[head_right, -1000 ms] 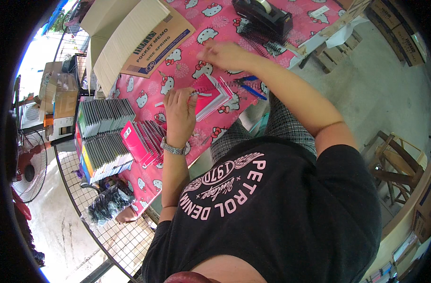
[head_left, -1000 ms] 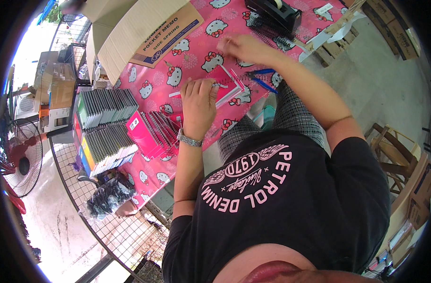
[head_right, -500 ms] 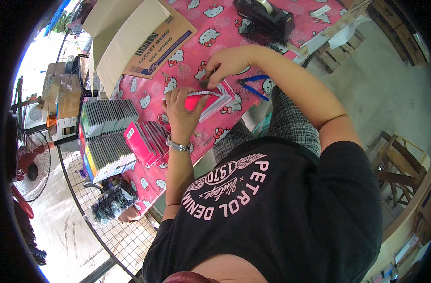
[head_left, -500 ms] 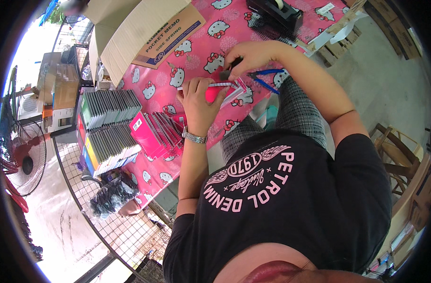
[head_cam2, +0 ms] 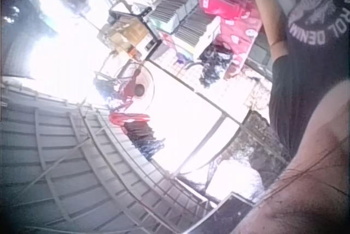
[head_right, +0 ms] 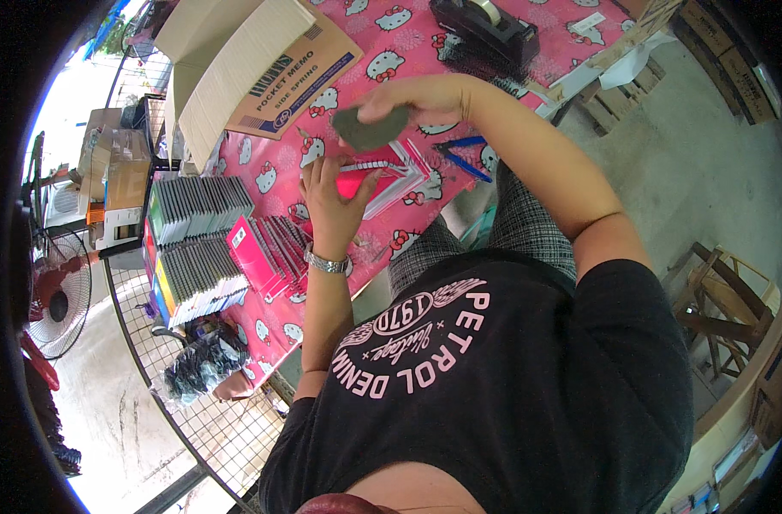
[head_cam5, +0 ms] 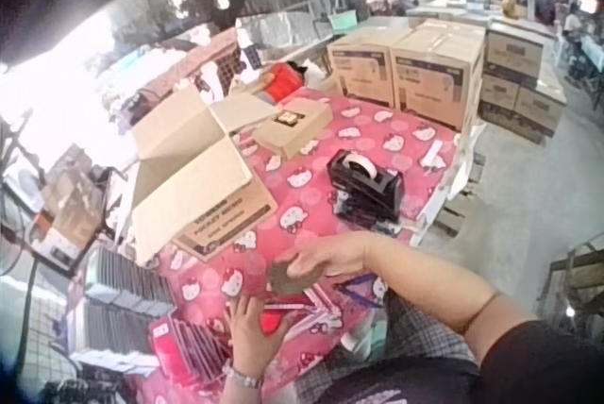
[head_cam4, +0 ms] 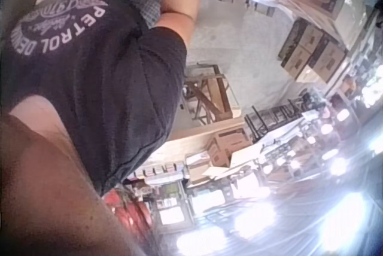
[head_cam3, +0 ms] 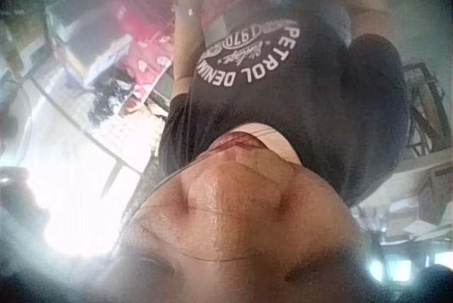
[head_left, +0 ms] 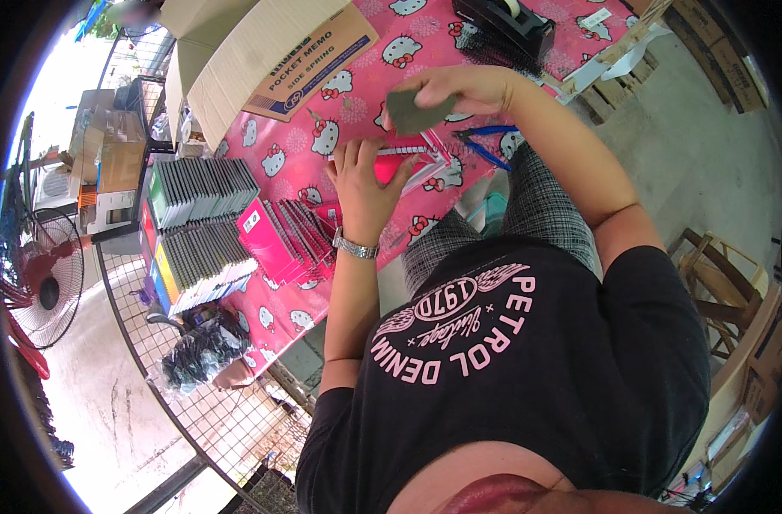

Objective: The person uses pliers to trim the ends of wire spirals on a series of small pink notebooks, picking each one from a stack and placing it into a new pile.

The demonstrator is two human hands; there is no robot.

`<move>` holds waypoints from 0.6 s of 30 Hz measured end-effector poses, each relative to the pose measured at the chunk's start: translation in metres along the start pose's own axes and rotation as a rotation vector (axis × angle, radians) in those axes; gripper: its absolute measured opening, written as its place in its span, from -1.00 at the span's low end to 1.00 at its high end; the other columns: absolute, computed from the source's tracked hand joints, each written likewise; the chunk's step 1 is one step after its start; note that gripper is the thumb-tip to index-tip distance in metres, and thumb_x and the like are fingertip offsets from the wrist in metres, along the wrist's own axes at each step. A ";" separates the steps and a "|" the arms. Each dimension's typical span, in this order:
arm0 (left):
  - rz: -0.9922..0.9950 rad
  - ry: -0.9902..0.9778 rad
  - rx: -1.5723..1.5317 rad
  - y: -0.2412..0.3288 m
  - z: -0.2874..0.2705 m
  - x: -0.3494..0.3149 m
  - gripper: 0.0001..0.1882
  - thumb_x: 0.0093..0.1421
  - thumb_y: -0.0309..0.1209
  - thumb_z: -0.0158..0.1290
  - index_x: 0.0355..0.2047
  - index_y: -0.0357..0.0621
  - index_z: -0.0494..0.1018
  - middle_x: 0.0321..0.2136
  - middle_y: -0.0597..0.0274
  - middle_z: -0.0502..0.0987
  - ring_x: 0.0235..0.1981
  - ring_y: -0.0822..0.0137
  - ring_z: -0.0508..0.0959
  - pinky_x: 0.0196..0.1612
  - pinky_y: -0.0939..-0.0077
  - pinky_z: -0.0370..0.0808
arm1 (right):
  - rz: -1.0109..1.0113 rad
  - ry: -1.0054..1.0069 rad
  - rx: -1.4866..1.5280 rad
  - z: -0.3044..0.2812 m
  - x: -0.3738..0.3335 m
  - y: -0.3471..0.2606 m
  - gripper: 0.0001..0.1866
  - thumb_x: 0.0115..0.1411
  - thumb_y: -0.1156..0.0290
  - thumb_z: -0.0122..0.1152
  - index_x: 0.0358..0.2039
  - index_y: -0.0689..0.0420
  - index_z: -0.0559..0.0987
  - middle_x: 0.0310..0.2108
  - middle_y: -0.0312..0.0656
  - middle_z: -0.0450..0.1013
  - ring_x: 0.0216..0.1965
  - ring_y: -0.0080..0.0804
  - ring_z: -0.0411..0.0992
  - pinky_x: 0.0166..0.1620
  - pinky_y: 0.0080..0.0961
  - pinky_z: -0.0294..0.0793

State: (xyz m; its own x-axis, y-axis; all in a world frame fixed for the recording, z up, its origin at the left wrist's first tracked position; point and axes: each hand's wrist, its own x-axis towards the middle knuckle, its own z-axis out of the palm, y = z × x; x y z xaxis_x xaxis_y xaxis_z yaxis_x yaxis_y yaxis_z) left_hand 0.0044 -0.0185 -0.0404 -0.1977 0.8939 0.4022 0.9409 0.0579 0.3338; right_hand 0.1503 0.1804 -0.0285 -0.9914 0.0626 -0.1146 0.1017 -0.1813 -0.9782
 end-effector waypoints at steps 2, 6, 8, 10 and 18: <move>0.002 0.016 0.027 -0.001 0.001 -0.002 -0.56 -0.05 -0.15 0.33 -0.22 -0.06 0.47 -0.25 0.22 0.48 -0.09 0.12 0.42 -0.04 0.11 0.26 | -0.065 -0.245 0.281 0.003 0.004 -0.001 -0.42 0.10 0.15 0.33 0.07 0.19 0.50 0.01 -0.19 0.44 0.03 -0.44 0.38 0.13 -0.50 0.30; 0.015 0.014 0.011 -0.001 0.000 0.002 -0.59 -0.02 -0.19 0.32 -0.22 -0.07 0.47 -0.23 0.22 0.48 -0.09 0.13 0.42 -0.04 0.11 0.26 | 0.105 0.219 -0.534 -0.015 0.016 0.014 -0.37 0.09 0.04 0.35 0.06 0.21 0.50 -0.06 -0.07 0.45 -0.03 -0.24 0.44 0.05 -0.38 0.39; 0.022 0.026 0.004 0.003 0.000 0.007 -0.64 0.01 -0.26 0.30 -0.23 -0.10 0.48 -0.25 0.16 0.49 -0.11 0.06 0.42 -0.03 0.12 0.29 | 0.066 0.496 -0.995 -0.045 0.022 0.057 -0.36 0.09 -0.02 0.34 0.03 0.21 0.50 -0.10 0.01 0.45 -0.07 -0.14 0.45 0.00 -0.34 0.42; 0.031 0.023 -0.005 0.006 -0.001 0.013 -0.68 0.02 -0.32 0.27 -0.23 -0.13 0.48 -0.26 0.12 0.49 -0.12 0.03 0.42 -0.02 0.12 0.31 | -0.071 0.712 -1.168 -0.062 0.025 0.092 -0.38 0.09 -0.04 0.33 -0.02 0.20 0.52 -0.13 0.03 0.46 -0.11 -0.12 0.46 -0.03 -0.34 0.43; -0.056 0.028 0.040 -0.001 0.000 -0.001 -0.69 0.07 -0.35 0.20 -0.19 -0.12 0.44 -0.24 0.16 0.48 -0.10 0.06 0.42 -0.01 0.12 0.30 | -0.090 0.180 -1.059 0.050 0.007 -0.028 -0.62 0.17 0.07 0.22 -0.36 0.19 0.55 -0.36 -0.15 0.52 -0.21 -0.23 0.50 -0.11 -0.28 0.45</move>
State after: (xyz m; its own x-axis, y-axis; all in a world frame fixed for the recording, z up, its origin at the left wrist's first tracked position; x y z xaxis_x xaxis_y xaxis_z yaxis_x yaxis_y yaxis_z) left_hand 0.0040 -0.0198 -0.0408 -0.2573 0.8759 0.4082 0.9383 0.1256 0.3221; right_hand 0.1359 0.1367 0.0070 -0.9809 0.1927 0.0262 0.1340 0.7674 -0.6270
